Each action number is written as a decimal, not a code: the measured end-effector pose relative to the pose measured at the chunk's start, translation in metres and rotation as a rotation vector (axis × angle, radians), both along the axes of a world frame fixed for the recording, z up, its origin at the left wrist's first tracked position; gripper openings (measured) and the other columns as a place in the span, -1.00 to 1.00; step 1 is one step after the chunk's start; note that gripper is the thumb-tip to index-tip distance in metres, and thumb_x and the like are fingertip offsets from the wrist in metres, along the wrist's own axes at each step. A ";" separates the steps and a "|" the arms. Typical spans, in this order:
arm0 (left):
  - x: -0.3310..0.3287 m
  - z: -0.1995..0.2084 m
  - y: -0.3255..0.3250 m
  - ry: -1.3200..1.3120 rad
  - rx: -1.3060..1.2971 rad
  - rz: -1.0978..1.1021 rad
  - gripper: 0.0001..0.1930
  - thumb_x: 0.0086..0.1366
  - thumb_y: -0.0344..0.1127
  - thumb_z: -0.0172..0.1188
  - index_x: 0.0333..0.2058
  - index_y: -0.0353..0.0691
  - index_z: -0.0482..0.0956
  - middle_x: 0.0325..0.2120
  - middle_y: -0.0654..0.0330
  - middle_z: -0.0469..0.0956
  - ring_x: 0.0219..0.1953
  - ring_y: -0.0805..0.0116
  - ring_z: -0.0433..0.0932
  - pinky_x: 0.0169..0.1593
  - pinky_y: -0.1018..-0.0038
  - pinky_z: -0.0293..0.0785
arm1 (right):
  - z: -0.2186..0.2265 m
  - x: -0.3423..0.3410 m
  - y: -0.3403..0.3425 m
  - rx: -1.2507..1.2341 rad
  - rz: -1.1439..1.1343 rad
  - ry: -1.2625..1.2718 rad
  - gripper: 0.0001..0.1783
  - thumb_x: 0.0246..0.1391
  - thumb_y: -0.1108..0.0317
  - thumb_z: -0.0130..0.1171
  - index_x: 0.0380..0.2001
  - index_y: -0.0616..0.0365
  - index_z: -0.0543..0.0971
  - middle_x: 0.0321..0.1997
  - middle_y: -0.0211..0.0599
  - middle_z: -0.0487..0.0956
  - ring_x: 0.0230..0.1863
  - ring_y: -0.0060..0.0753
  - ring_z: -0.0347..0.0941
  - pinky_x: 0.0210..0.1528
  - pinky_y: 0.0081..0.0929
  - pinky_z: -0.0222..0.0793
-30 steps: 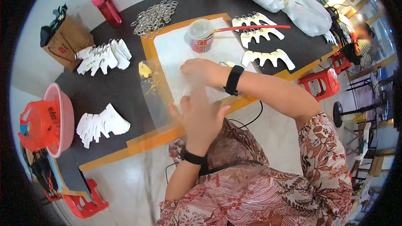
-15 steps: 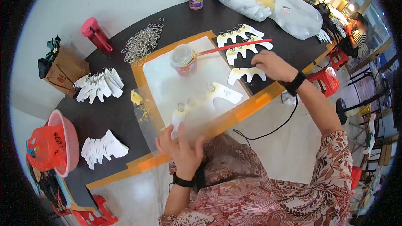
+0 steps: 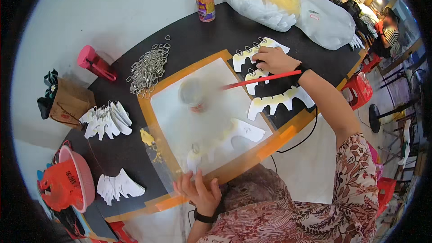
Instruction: Applying adhesive and attaching components to shoe upper parts at a manufacturing workstation.
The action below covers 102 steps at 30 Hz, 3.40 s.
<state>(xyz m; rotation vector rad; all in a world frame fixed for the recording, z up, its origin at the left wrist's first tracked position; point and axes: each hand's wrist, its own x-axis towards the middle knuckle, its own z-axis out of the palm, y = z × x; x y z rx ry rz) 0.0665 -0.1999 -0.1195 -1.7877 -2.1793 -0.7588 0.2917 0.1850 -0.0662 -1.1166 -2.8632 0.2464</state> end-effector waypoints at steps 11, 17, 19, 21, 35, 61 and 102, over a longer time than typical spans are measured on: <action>0.000 0.004 0.003 0.000 -0.014 -0.030 -0.57 0.26 -0.13 0.02 0.02 -0.25 0.35 0.00 -0.03 0.22 0.06 -0.08 0.18 0.16 -0.17 -0.10 | -0.015 -0.018 0.037 0.073 0.079 0.096 -0.59 0.03 0.14 0.16 -0.06 0.07 0.49 -0.06 -0.22 0.44 -0.05 -0.08 0.41 0.00 -0.22 0.34; -0.001 0.005 -0.001 0.011 -0.032 -0.032 -0.57 0.25 -0.12 0.03 0.02 -0.23 0.35 0.00 -0.03 0.23 0.05 -0.08 0.18 0.16 -0.18 -0.10 | -0.011 -0.042 0.048 0.010 0.121 0.092 -0.60 0.04 0.23 0.17 -0.06 0.14 0.46 -0.03 -0.17 0.40 0.01 -0.08 0.35 0.06 -0.27 0.28; 0.001 0.004 -0.001 0.006 -0.045 -0.034 -0.57 0.25 -0.12 0.04 0.03 -0.23 0.35 0.00 -0.02 0.24 0.05 -0.08 0.18 0.16 -0.18 -0.11 | -0.012 -0.043 0.053 -0.034 0.147 0.123 -0.61 0.05 0.29 0.15 -0.04 0.17 0.43 -0.02 -0.15 0.37 0.04 -0.07 0.32 0.11 -0.27 0.24; 0.003 0.006 0.001 -0.004 -0.054 -0.034 -0.56 0.25 -0.13 0.04 0.03 -0.22 0.35 0.00 -0.01 0.24 0.06 -0.07 0.18 0.17 -0.19 -0.11 | -0.006 -0.029 0.053 0.059 0.144 0.197 -0.61 0.05 0.32 0.14 -0.04 0.17 0.43 -0.03 -0.14 0.38 0.04 -0.07 0.32 0.11 -0.29 0.25; 0.000 0.001 0.003 0.005 0.023 -0.060 -0.60 0.27 -0.14 0.05 -0.02 -0.27 0.40 -0.03 -0.03 0.29 0.02 -0.06 0.23 0.16 -0.13 -0.02 | -0.004 0.014 -0.067 -0.034 -0.088 0.047 -0.52 -0.05 0.23 0.26 -0.01 0.08 0.47 -0.02 -0.13 0.37 0.02 -0.12 0.34 0.07 -0.30 0.28; 0.003 -0.004 0.005 -0.006 0.076 -0.036 -0.65 0.22 -0.14 0.11 -0.11 -0.23 0.45 -0.07 0.02 0.31 0.01 -0.02 0.27 0.13 -0.15 0.04 | 0.010 0.009 -0.046 0.069 0.018 0.191 -0.48 -0.06 0.14 0.23 -0.02 0.12 0.45 -0.02 -0.15 0.43 0.04 -0.10 0.37 0.04 -0.29 0.33; -0.007 0.013 0.005 -0.188 0.078 0.076 -0.58 0.14 -0.28 0.20 -0.04 -0.32 0.41 -0.06 -0.06 0.30 0.00 -0.03 0.27 0.09 0.08 0.12 | -0.001 0.012 -0.152 0.106 -0.045 0.391 -0.61 -0.10 0.41 0.24 -0.15 0.24 0.43 -0.20 -0.05 0.39 -0.12 -0.01 0.34 -0.03 -0.23 0.28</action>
